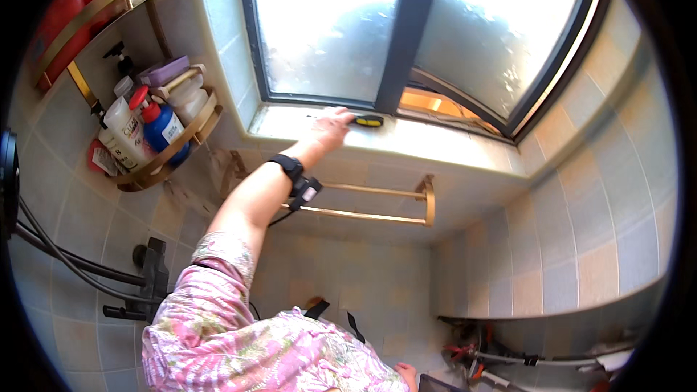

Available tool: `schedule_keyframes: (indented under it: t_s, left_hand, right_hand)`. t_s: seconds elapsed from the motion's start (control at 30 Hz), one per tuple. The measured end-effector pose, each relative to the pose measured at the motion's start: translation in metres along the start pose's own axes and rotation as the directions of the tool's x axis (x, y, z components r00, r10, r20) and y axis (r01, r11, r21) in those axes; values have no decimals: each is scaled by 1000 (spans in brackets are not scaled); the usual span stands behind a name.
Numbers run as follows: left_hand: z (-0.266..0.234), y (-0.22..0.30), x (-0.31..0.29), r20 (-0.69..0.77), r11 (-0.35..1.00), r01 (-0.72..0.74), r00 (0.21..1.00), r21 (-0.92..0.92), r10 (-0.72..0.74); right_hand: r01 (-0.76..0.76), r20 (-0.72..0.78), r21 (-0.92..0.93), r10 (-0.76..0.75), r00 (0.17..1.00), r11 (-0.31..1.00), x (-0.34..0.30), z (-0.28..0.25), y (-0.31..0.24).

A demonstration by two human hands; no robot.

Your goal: The person unscrews a window frame with a screwdriver, wipes the window ledge and frame with a cloth, removes the window screen, and then rinses the window and the ledge with a showerhead.

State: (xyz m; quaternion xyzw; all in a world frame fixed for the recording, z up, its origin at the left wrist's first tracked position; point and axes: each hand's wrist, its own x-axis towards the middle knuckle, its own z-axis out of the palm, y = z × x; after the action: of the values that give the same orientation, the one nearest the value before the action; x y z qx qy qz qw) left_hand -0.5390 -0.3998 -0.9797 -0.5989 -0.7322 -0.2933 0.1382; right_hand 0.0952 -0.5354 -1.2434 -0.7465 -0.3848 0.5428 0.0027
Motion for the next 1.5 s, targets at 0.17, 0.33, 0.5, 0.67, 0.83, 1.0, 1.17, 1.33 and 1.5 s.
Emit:
schedule_keyframes:
  t_s: [0.17, 0.33, 0.5, 0.67, 0.83, 1.0, 1.17, 1.33, 1.5]
  left_hand:
    - [32, 13, 38, 99, 994, -36, 995, 98, 27]
    - [47, 5, 52, 270, 942, -120, 962, 313, 32]
    - [-13, 34, 34, 147, 878, -369, 929, 305, 339]
    - [-135, 88, 0, -302, 855, -438, 805, 278, 511]
    - [-271, 96, -42, -705, 940, -340, 668, -4, 239]
    - [-369, 50, -100, -877, 949, 37, 373, -313, -304]
    - [-415, -11, -111, -826, 845, 19, 202, -534, -527]
    - [-433, -72, -109, -720, 758, 125, 248, -640, -648]
    - [-429, -99, -81, -607, 676, 296, 298, -675, -737]
  right_hand:
    - [50, -2, -30, -50, 999, 998, 14, 12, -54]
    - [107, 50, -95, -102, 993, 990, 41, 14, -110]
    - [191, 140, -194, -166, 976, 962, 78, 5, -153]
    - [281, 224, -334, -214, 951, 900, 125, -11, -186]
    - [545, 324, -420, -442, 837, 725, 210, -26, -206]
    - [572, 435, -351, -412, 801, 741, 108, 36, -283]
    - [574, 521, -204, -409, 749, 793, 72, 87, -269]
    - [628, 588, -443, -321, 742, 639, 195, 134, -209]
    - [556, 549, -437, -279, 788, 707, 109, 151, -244]
